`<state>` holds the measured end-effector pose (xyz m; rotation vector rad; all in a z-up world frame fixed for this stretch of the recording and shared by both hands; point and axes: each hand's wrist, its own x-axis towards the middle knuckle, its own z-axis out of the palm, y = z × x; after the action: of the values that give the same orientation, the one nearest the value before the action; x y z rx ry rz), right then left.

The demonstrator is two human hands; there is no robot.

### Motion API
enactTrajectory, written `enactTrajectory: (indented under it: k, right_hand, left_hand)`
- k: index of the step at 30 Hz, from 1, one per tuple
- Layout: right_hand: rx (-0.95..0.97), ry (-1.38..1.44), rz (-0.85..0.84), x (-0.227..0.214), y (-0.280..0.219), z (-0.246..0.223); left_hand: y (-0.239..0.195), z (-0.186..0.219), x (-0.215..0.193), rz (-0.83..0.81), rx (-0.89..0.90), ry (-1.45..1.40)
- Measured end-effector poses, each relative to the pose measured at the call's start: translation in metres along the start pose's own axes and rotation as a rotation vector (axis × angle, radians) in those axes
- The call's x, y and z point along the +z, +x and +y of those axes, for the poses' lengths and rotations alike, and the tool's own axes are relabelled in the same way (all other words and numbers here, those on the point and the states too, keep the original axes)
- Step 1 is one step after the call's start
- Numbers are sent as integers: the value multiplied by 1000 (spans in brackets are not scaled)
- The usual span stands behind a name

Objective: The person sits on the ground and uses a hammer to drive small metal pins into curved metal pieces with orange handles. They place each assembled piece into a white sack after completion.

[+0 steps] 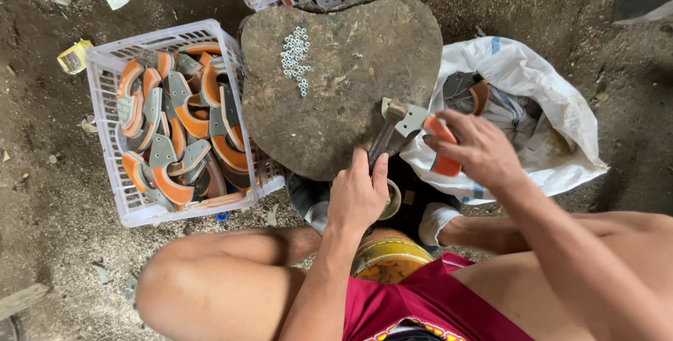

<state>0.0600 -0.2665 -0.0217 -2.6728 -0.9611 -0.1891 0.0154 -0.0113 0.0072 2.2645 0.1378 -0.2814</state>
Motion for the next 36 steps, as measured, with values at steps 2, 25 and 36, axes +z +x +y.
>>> enactTrajectory:
  k: [2, 25, 36]
  right_hand:
    - [-65, -50, -59, -2, 2, 11]
    - [227, 328, 13, -65, 66, -2]
    - [-58, 245, -243, 28, 252, -33]
  left_hand:
    - [-1, -1, 1, -15, -6, -34]
    - [-6, -8, 14, -23, -17, -10]
    - [-6, 0, 15, -120, -158, -10]
